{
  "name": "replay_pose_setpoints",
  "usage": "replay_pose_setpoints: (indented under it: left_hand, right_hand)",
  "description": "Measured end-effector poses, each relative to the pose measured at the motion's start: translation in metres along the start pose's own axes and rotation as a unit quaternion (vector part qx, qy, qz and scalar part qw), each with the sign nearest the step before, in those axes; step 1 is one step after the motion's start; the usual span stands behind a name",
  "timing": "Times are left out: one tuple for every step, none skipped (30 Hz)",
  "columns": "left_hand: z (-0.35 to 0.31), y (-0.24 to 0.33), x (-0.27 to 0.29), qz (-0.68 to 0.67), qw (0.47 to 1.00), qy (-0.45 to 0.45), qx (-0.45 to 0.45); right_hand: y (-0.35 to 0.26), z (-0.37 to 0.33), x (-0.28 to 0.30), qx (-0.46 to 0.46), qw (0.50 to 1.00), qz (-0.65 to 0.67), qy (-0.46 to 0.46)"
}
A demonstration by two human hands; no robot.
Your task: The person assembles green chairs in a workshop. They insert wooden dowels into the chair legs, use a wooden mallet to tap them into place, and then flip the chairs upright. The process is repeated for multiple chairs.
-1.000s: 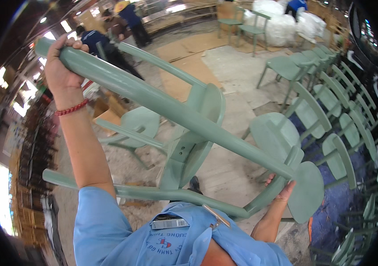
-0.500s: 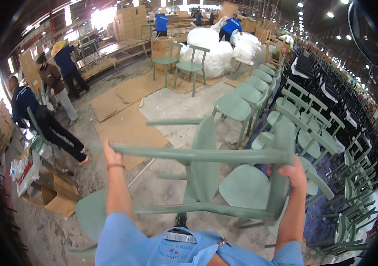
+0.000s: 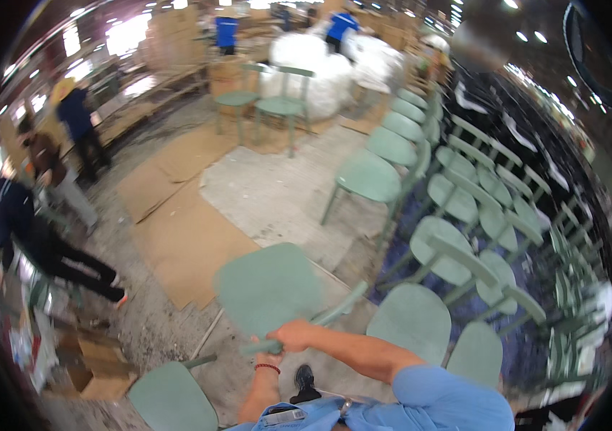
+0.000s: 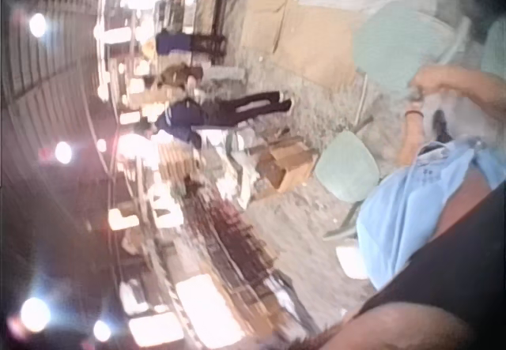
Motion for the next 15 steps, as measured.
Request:
replay_pose_setpoints:
  left_hand:
    - [0.004, -0.006, 0.010, -0.010, 0.999, 0.030, -0.001]
    - [0.008, -0.009, 0.016, -0.023, 0.999, 0.048, -0.003]
    - [0.013, -0.012, 0.021, -0.039, 0.997, 0.065, -0.008]
    - [0.016, -0.018, 0.018, -0.051, 0.996, 0.076, 0.001]
    - [0.018, -0.019, 0.017, -0.067, 0.994, 0.088, 0.002]
    - [0.024, -0.015, 0.017, -0.084, 0.992, 0.091, -0.002]
    - [0.025, -0.013, 0.022, -0.098, 0.990, 0.097, -0.006]
    - [0.027, -0.012, 0.023, -0.086, 0.992, 0.092, -0.002]
    - [0.027, -0.011, 0.023, -0.052, 0.995, 0.079, -0.004]
    - [0.024, -0.013, 0.026, 0.040, 0.999, 0.026, -0.010]
    - [0.020, -0.013, 0.030, 0.127, 0.991, -0.025, -0.028]
    - [0.013, -0.016, 0.039, 0.307, 0.950, -0.045, -0.033]
    - [0.005, -0.018, 0.049, 0.473, 0.878, -0.061, -0.048]
    - [-0.002, -0.024, 0.058, 0.577, 0.814, -0.062, -0.034]
    - [-0.011, -0.039, 0.069, 0.620, 0.783, -0.052, 0.001]
  right_hand:
    - [-0.003, 0.007, -0.012, 0.009, 0.999, -0.022, -0.025]
    - [-0.004, 0.015, -0.026, 0.019, 0.998, -0.046, -0.048]
    - [-0.003, 0.021, -0.035, 0.028, 0.997, -0.072, 0.011]
    - [0.013, 0.026, -0.052, 0.023, 0.992, -0.103, 0.067]
    - [0.022, 0.025, -0.064, 0.025, 0.983, -0.137, 0.119]
    - [0.026, 0.019, -0.059, -0.007, 0.977, -0.134, 0.165]
    - [0.032, 0.011, -0.055, -0.040, 0.968, -0.131, 0.210]
    - [0.043, -0.004, -0.049, -0.083, 0.954, -0.128, 0.256]
    - [0.055, -0.022, -0.047, -0.097, 0.949, -0.109, 0.279]
    - [0.071, -0.048, -0.050, -0.117, 0.942, -0.087, 0.302]
    - [0.082, -0.075, -0.053, -0.133, 0.934, -0.067, 0.325]
    - [0.096, -0.106, -0.059, -0.197, 0.943, 0.004, 0.268]
    - [0.106, -0.142, -0.066, -0.255, 0.940, 0.082, 0.212]
    - [0.111, -0.180, -0.083, -0.309, 0.924, 0.165, 0.156]
    - [0.110, -0.218, -0.104, -0.338, 0.909, 0.181, 0.162]
Point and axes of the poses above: each hand's wrist, its own z-axis towards the middle knuckle, its own x-axis out of the back of the hand, y = z × x, the point moved 3 cm from there along z, towards the middle knuckle, and after that the axes turned 1 degree about -x, right-handed, at the moved point
